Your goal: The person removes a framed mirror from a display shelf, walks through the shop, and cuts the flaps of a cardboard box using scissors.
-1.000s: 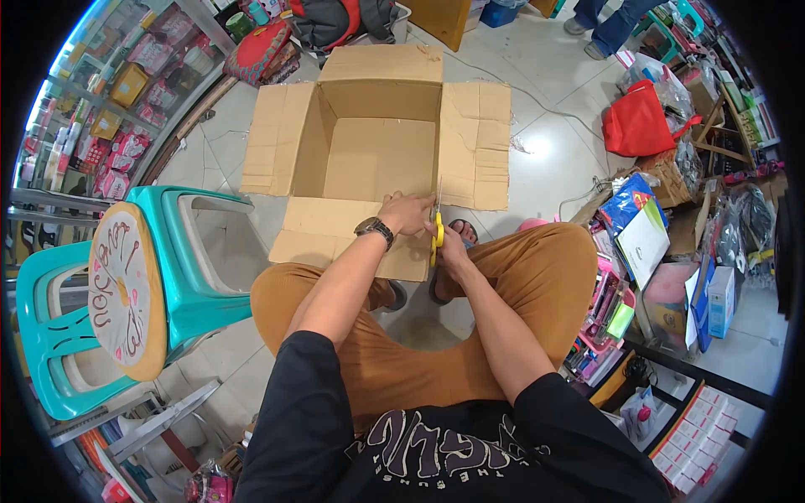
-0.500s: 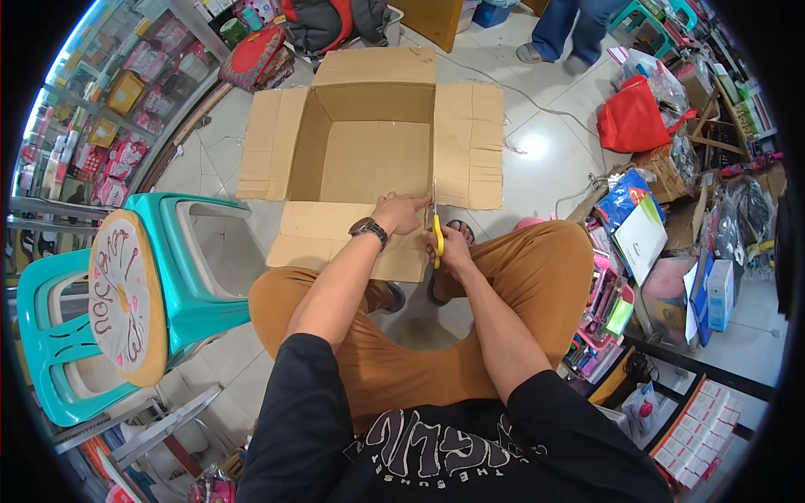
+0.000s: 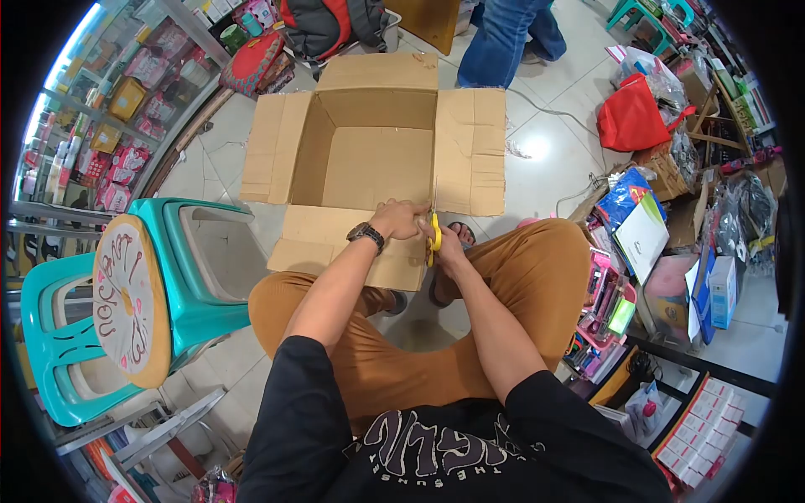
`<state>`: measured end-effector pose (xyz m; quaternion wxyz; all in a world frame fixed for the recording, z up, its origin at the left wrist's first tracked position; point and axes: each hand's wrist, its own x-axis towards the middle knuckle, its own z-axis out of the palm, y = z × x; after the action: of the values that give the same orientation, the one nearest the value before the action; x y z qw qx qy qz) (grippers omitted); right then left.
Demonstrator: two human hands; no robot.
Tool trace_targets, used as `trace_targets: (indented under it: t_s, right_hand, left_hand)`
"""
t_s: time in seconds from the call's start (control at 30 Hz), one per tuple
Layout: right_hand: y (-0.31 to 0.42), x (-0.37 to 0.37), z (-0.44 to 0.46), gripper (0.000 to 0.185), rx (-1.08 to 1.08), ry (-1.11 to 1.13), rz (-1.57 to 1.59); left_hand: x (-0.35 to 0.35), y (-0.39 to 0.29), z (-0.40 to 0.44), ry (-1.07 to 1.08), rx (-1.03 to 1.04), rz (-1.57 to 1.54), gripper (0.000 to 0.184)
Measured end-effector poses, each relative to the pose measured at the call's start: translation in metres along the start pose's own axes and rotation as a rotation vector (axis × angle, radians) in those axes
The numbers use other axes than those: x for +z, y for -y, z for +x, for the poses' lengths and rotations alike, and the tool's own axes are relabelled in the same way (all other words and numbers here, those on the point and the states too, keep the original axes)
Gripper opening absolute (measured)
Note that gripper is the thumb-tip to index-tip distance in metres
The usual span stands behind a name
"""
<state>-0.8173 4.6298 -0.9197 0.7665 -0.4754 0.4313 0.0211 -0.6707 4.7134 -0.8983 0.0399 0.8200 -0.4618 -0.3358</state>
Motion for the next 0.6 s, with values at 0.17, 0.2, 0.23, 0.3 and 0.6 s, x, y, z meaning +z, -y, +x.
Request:
trace_targets:
  t_s: [0.17,0.2,0.23,0.3,0.6]
  right_hand:
    - [0.0011,-0.0027,-0.0013,0.036,-0.027,-0.003,-0.085]
    - [0.0005,-0.0036,-0.0007,0.036,-0.042,0.002,-0.106]
    - [-0.0001,-0.0044,-0.0002,0.037,-0.057,0.008,-0.128]
    - [-0.0018,-0.0057,0.0007,0.037,-0.072,0.016,-0.139]
    - [0.0021,0.0029,-0.0071,0.042,-0.135,-0.032,-0.162]
  left_hand:
    - [-0.0020,-0.0011,0.0015,0.006,0.007,-0.013,0.059]
    - [-0.0026,-0.0012,0.0019,0.003,0.010,-0.014,0.059]
    - [-0.0030,-0.0014,0.0022,0.001,0.012,-0.015,0.059]
    - [-0.0037,-0.0014,0.0016,0.004,0.012,-0.012,0.060]
    - [-0.0062,0.0014,-0.0008,0.054,0.012,-0.010,0.066]
